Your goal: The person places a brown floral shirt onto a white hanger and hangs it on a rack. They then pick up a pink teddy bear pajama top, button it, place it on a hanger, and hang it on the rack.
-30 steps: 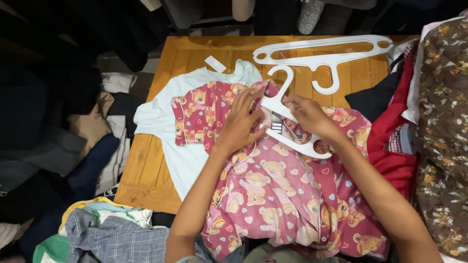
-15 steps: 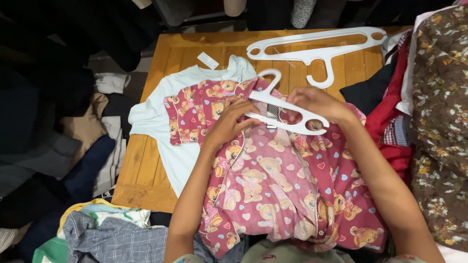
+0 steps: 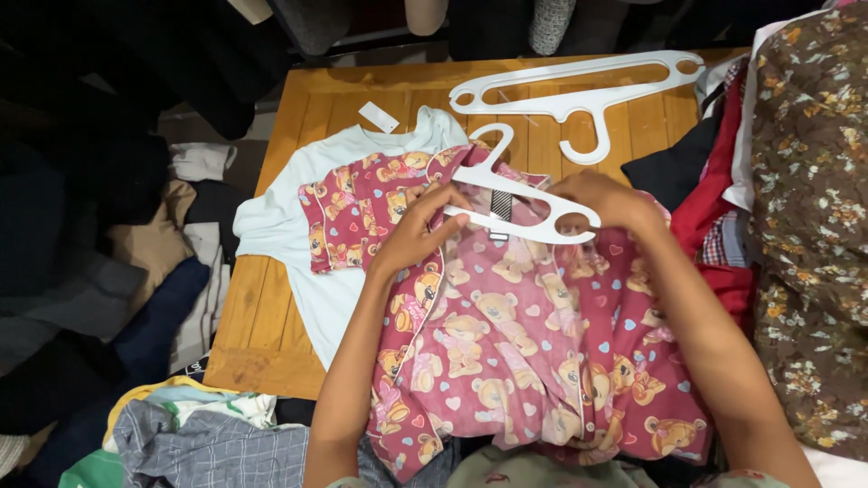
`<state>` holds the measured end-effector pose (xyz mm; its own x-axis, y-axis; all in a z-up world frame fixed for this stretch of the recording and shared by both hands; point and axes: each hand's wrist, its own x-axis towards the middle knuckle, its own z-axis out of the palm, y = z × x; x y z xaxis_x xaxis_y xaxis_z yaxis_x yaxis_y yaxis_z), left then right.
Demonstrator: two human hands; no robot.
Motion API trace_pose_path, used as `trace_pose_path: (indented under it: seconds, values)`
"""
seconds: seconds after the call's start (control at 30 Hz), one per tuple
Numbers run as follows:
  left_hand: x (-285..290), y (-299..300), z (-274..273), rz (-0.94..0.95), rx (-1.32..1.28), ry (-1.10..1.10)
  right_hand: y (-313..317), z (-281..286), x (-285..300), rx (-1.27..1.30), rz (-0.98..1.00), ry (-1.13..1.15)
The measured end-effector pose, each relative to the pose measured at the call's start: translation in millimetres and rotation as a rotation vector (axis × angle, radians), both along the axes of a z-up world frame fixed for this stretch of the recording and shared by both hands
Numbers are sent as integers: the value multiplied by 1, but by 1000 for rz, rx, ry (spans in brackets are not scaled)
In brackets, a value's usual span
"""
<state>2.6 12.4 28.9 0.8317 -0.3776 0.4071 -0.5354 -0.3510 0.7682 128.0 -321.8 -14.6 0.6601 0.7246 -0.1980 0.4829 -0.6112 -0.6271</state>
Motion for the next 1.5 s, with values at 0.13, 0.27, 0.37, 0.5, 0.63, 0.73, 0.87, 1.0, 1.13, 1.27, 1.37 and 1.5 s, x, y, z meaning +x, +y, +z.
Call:
trace_pose_path:
  seconds: [0.13,0.27,0.37,0.5,0.63,0.73,0.87,1.0,1.13,1.27,1.37,1.5]
  values:
    - [-1,-1,2,10,25,-26,-17,98,-26,231,-228,381]
    - [-16,-19,27,33,68,39,-52,143,-31,257,-301,436]
    - [-23,-35,30,40,158,11,-71,141,-28,412,-265,415]
    - [-23,-54,25,234,370,-109,-61,150,-40,578,-205,373]
    - [-2,-75,13,408,436,-261,-23,175,-64,557,-387,482]
    - [22,-92,23,374,336,-230,-4,160,-66,628,-169,467]
    - [65,-96,-9,361,484,-186,26,85,-43,776,-167,329]
    - [79,-97,-31,440,545,-61,39,84,-54,539,-151,190]
    - [50,-94,0,535,587,-42,31,36,-24,213,-167,2]
    - [2,-78,7,589,582,45,36,33,-31,134,-161,-20]
    - [-36,-73,8,582,657,174,43,35,-42,-46,-174,-49]
    - [-62,-75,13,574,738,263,52,47,-69,-155,-131,50]
